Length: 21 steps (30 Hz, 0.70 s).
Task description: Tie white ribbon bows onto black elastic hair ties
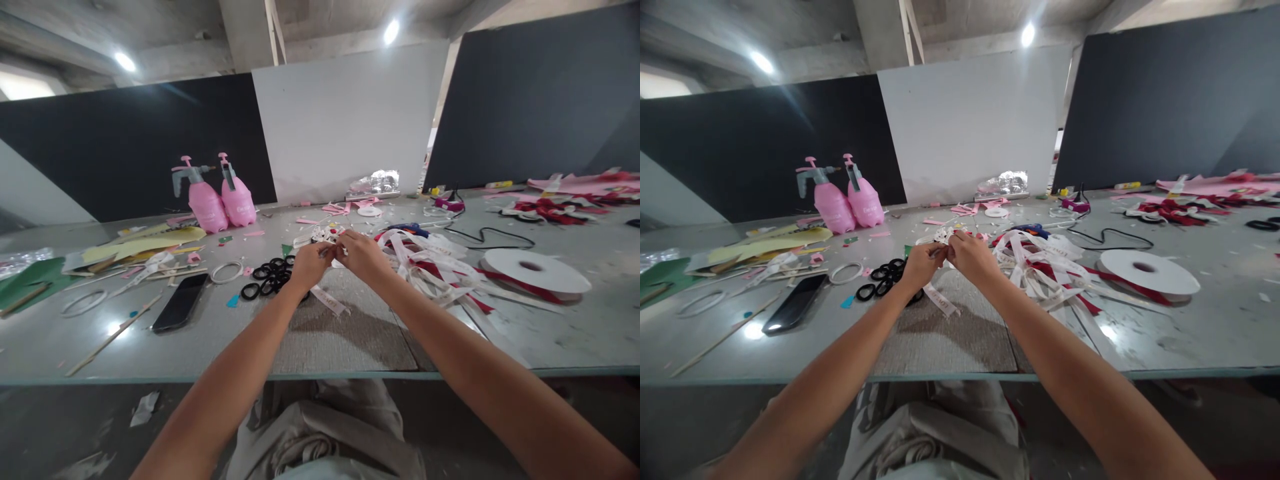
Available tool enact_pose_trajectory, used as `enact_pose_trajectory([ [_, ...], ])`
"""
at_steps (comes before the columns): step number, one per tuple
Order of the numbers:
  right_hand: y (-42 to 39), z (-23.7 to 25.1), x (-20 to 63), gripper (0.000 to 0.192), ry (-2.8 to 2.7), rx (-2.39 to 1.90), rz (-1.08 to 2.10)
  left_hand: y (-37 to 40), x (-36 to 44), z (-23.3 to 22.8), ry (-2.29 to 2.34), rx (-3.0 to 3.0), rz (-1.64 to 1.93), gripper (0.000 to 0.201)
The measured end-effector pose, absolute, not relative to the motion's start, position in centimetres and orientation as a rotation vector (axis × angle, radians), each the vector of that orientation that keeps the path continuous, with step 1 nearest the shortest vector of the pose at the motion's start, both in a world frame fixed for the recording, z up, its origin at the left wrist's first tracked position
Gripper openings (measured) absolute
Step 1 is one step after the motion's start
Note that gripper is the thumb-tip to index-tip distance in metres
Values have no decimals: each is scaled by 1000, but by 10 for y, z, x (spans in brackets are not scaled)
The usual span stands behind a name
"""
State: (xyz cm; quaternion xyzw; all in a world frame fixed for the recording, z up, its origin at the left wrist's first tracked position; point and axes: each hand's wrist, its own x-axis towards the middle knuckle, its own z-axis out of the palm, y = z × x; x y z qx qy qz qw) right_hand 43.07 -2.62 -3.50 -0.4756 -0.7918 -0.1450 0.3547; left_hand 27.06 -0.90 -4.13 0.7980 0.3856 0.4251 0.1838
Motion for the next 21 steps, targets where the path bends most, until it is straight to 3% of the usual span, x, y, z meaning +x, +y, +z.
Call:
enact_pose_trajectory([
  [10,-19,-29,444,4,-1709,-1160,37,-4,267,-48,963,2127,1290,31],
  [21,-21,-28,455,18,-1624,-1133,216,-3,265,-44,836,1892,1310,30],
])
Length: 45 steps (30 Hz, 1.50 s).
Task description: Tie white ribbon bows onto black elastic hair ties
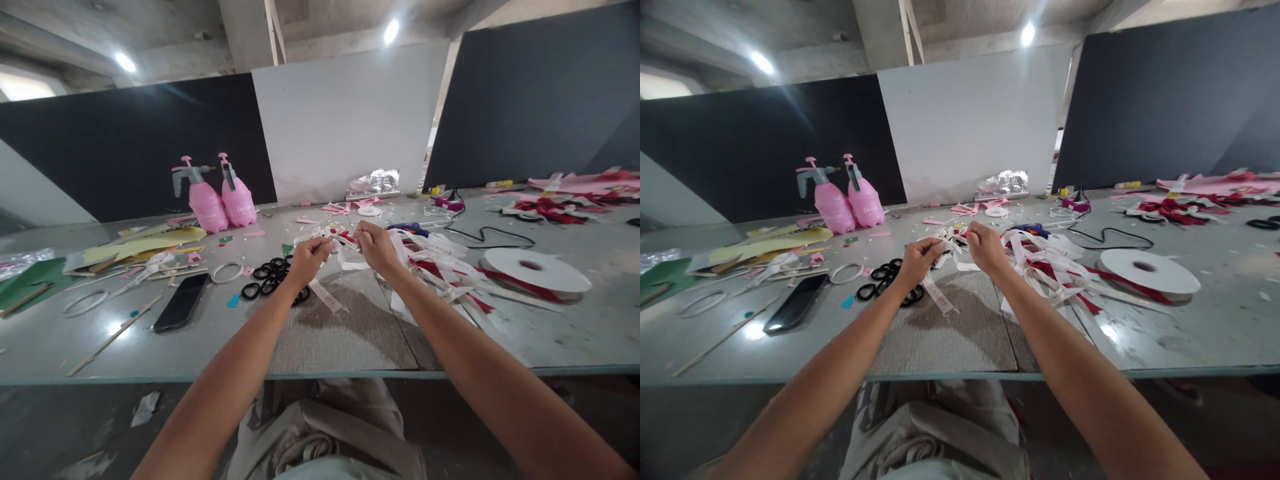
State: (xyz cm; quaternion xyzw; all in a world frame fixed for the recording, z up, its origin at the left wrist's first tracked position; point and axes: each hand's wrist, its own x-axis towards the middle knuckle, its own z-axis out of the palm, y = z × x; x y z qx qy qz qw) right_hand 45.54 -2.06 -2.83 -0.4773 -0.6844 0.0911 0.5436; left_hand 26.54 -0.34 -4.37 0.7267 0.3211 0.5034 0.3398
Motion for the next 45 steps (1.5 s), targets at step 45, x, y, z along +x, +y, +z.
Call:
enact_pose_trajectory([
  [45,-18,-40,428,27,-1481,-1051,690,1,271,-43,922,1749,1339,24],
])
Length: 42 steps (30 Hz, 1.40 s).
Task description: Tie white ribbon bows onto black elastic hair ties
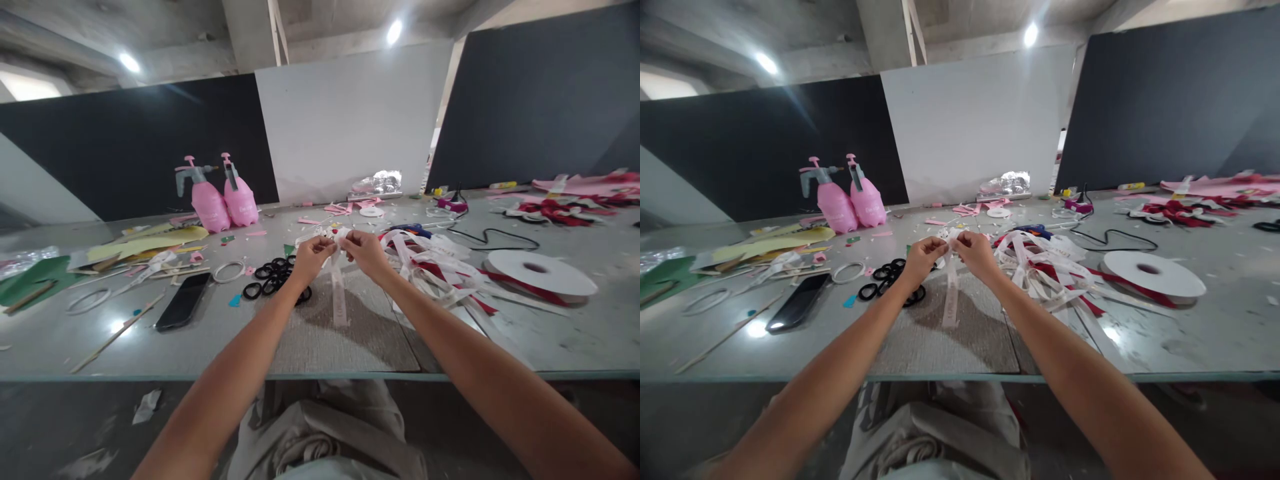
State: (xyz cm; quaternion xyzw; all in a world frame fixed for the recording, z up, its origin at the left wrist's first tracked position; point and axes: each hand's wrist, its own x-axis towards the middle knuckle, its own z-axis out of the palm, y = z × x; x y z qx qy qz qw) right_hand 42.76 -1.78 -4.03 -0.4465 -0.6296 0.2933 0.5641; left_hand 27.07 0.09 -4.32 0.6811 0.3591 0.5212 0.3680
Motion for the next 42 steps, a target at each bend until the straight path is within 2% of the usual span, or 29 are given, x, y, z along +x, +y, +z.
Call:
enact_pose_trajectory([
  [5,-13,-41,432,27,-1542,-1011,728,0,270,-40,836,1683,1292,20],
  [12,-18,-41,421,28,-1385,-895,727,-2,282,-46,700,1304,1228,28],
  [23,-14,-46,427,37,-1469,-801,891,-3,267,-33,781,1859,1206,34],
  [31,-25,-37,420,32,-1299,-520,1305,-8,281,-41,448,1297,1229,28],
  [37,-28,-33,425,27,-1222,-482,1352,-10,277,-35,336,1120,1224,32],
  [42,-31,-28,427,28,-1235,-509,1322,-15,274,-28,486,1389,1245,35],
])
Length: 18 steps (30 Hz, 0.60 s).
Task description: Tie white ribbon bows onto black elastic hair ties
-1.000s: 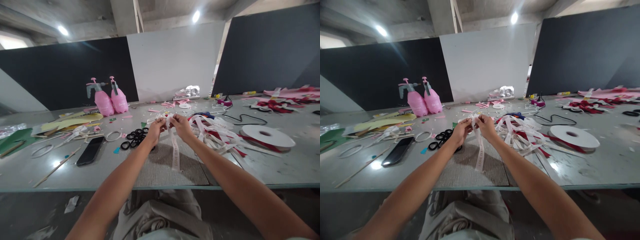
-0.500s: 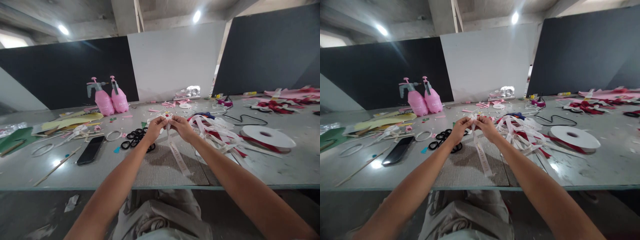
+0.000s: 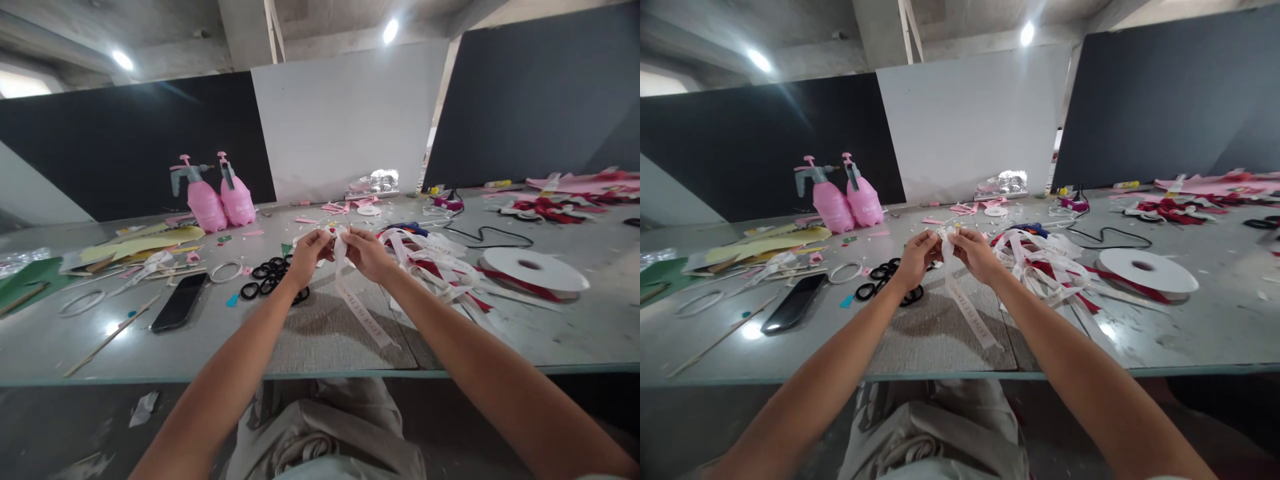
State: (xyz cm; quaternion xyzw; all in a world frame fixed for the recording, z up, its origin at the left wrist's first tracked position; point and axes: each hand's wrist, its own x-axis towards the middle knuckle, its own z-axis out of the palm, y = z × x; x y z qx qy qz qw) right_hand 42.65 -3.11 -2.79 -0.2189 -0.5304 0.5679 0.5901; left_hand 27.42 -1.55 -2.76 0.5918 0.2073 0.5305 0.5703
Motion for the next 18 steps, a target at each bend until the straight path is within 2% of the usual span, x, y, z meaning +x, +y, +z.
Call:
enact_pose_trajectory([
  [18,-29,-30,427,33,-1272,-593,1315,-18,267,-24,594,1878,1310,22],
])
